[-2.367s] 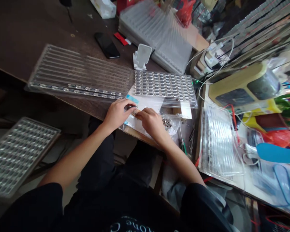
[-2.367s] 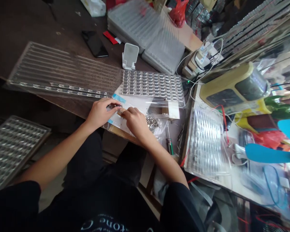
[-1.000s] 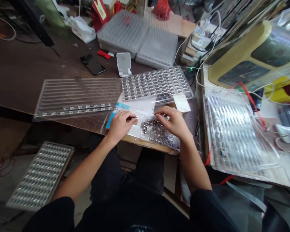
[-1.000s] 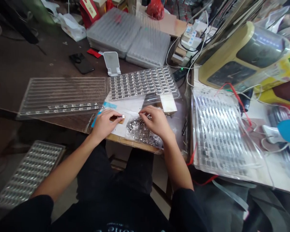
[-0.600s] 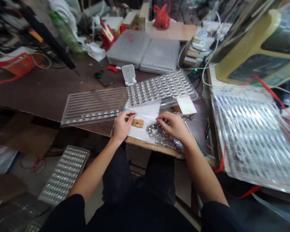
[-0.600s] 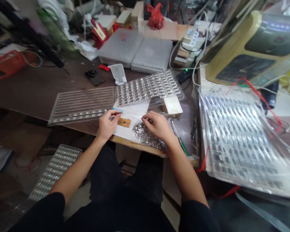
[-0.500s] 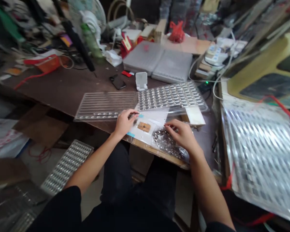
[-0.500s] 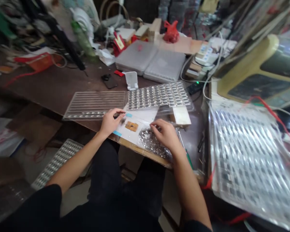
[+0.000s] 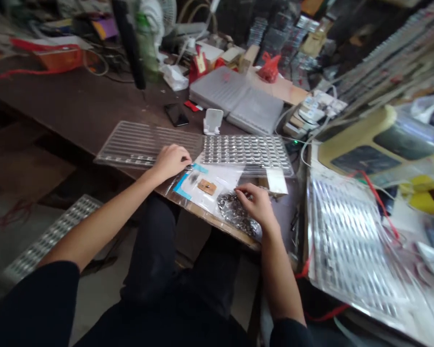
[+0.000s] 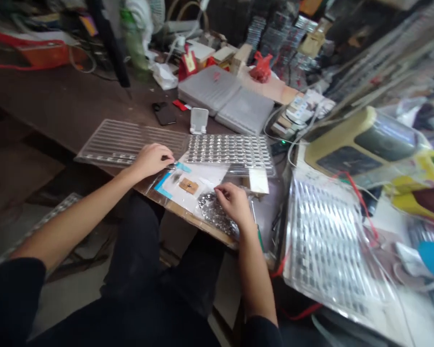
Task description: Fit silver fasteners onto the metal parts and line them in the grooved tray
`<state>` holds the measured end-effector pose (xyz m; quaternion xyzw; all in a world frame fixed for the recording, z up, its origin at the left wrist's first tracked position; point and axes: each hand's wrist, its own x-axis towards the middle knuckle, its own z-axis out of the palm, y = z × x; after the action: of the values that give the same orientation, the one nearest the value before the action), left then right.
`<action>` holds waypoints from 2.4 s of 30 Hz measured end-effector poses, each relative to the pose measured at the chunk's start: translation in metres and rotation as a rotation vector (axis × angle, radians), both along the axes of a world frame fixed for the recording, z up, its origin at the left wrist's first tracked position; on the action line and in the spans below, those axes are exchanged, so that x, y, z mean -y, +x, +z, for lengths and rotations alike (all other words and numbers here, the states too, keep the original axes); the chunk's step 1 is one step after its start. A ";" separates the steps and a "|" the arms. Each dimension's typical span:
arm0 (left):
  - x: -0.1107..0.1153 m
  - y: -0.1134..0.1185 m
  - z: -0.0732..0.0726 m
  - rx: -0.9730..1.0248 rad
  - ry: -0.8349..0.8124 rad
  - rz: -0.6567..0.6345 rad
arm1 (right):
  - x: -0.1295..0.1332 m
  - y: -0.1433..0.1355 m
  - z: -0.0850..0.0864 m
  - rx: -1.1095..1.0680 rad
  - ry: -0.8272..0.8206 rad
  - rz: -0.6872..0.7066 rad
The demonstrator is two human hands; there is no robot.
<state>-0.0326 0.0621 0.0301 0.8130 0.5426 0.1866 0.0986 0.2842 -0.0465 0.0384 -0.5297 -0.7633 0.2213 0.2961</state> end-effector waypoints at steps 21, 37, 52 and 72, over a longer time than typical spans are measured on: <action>0.031 0.153 0.054 0.104 -0.121 -0.594 | 0.021 0.028 0.031 0.037 -0.161 0.143; 0.074 0.105 0.032 -0.028 -0.350 -0.838 | 0.046 0.021 0.044 0.353 -0.342 -0.053; 0.046 0.140 0.037 -0.147 -0.139 -0.438 | 0.038 0.007 0.057 0.548 -0.345 0.019; -0.012 0.234 0.044 0.172 -0.012 -0.345 | 0.032 -0.007 0.034 0.550 -0.392 -0.076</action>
<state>0.2010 0.0745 0.0736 0.8745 0.3859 0.2325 0.1799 0.2774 -0.0784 0.0727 -0.6446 -0.7372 0.2015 -0.0204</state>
